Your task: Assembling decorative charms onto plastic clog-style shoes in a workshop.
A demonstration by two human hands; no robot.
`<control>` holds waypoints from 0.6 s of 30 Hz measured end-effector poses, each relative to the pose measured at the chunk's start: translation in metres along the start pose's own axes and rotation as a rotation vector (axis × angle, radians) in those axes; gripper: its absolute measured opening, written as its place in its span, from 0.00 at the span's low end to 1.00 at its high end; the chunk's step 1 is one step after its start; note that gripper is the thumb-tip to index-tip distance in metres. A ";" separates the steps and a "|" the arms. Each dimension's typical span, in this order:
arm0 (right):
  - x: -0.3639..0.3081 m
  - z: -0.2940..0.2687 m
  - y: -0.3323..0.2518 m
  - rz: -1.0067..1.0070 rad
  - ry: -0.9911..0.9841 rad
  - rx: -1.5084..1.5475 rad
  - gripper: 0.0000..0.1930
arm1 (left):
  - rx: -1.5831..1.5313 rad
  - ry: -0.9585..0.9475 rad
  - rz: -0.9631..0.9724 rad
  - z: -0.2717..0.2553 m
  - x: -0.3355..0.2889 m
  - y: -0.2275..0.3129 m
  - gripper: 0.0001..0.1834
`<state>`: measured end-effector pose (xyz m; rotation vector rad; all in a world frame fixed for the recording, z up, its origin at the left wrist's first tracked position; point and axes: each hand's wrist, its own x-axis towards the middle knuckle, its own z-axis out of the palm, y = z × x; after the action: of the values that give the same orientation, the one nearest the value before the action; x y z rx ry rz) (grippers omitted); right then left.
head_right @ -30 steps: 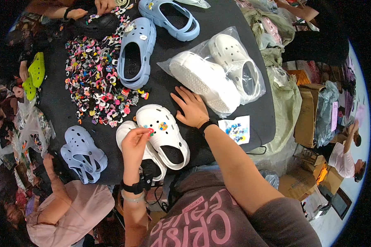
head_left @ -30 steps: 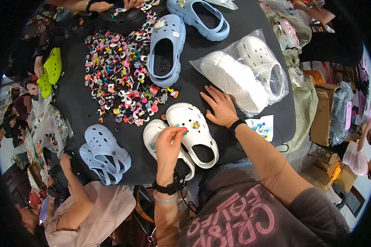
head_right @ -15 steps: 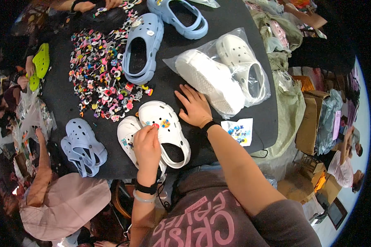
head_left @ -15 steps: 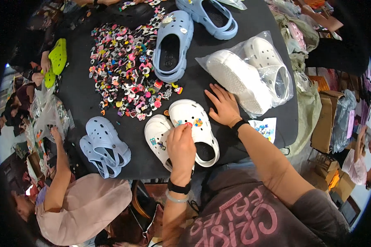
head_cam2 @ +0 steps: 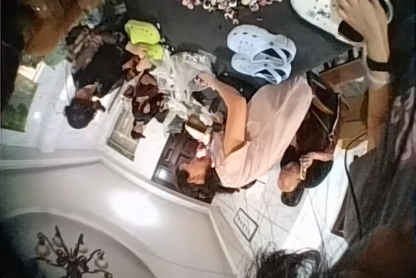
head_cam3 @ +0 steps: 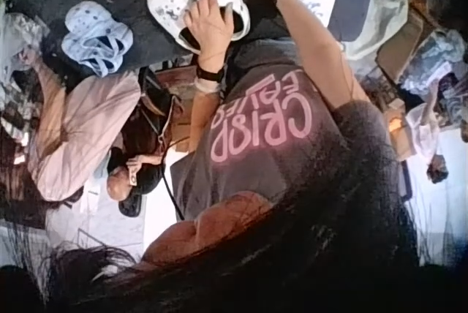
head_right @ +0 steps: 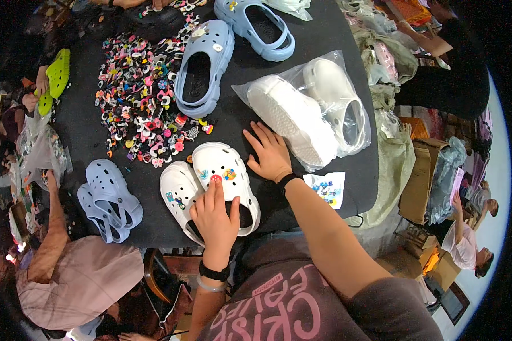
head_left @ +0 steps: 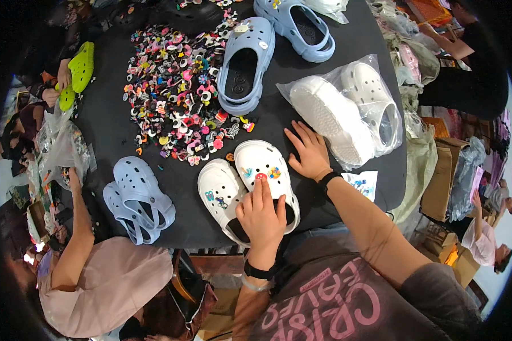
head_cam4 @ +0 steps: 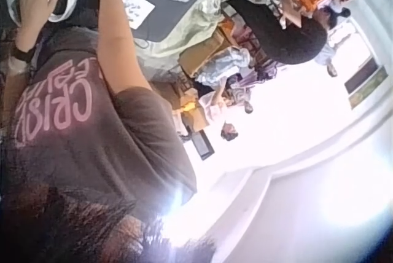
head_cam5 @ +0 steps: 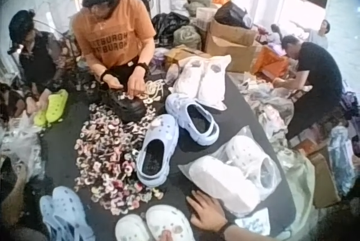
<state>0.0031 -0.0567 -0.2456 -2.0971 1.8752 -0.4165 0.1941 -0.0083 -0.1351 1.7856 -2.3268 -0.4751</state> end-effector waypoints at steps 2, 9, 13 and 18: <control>0.000 -0.001 -0.001 0.006 -0.005 0.003 0.34 | 0.008 0.017 0.001 0.002 0.001 -0.001 0.31; -0.001 -0.002 0.002 0.027 -0.013 0.013 0.33 | -0.134 -0.019 -0.006 -0.006 0.011 -0.008 0.31; 0.001 -0.002 0.001 0.018 0.003 0.028 0.33 | -0.176 -0.109 0.014 -0.014 0.012 -0.018 0.34; 0.000 -0.002 0.002 0.020 0.005 0.028 0.33 | -0.042 -0.195 0.084 -0.015 0.010 -0.023 0.35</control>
<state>0.0008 -0.0570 -0.2441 -2.0600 1.8803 -0.4411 0.2172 -0.0257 -0.1300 1.6836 -2.4870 -0.7081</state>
